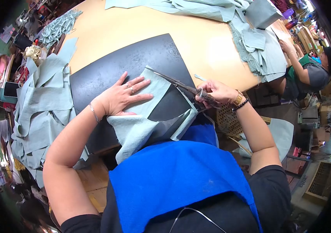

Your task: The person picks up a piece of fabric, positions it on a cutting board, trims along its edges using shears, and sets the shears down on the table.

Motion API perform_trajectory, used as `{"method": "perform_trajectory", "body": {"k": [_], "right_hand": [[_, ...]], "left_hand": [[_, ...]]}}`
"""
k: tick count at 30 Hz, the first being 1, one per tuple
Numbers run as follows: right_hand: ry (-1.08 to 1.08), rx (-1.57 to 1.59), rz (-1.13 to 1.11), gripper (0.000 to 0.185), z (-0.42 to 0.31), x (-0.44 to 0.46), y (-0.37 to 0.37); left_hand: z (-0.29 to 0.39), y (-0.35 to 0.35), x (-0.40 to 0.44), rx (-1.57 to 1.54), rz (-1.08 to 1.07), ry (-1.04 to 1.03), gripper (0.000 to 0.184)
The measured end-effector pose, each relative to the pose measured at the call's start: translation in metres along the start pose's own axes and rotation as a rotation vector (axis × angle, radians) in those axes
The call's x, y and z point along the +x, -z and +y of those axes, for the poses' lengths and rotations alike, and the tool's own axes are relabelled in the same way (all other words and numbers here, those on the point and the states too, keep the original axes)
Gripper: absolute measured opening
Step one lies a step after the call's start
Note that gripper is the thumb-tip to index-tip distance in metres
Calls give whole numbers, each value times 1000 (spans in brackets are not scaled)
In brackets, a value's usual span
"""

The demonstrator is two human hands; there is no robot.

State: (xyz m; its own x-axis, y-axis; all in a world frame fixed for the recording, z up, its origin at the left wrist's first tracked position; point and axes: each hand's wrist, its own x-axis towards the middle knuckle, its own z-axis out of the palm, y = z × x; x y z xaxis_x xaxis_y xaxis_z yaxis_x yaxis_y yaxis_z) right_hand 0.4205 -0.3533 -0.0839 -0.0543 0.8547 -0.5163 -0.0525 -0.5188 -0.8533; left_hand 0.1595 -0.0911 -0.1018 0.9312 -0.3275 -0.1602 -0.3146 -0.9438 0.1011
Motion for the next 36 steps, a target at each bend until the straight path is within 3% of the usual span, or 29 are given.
{"method": "perform_trajectory", "body": {"k": [8, 11, 21, 25, 28, 32, 36], "right_hand": [[12, -102, -22, 21, 11, -4, 13], [23, 15, -40, 21, 11, 2, 13], [26, -188, -61, 28, -2, 20, 20], [55, -249, 58, 28, 6, 3, 29], [110, 153, 256, 26, 33, -12, 38], [279, 211, 618, 21, 62, -14, 41], [426, 394, 684, 25, 66, -8, 35]], "left_hand": [[1, 2, 0, 1, -3, -1, 74], [1, 2, 0, -8, -3, 2, 74], [1, 2, 1, -7, -10, 6, 75], [1, 4, 2, -12, -18, 5, 75], [-1, 4, 2, -47, -3, 61, 76], [-32, 3, 14, -10, 81, 195, 72], [-92, 4, 33, 181, 116, 449, 70]]}}
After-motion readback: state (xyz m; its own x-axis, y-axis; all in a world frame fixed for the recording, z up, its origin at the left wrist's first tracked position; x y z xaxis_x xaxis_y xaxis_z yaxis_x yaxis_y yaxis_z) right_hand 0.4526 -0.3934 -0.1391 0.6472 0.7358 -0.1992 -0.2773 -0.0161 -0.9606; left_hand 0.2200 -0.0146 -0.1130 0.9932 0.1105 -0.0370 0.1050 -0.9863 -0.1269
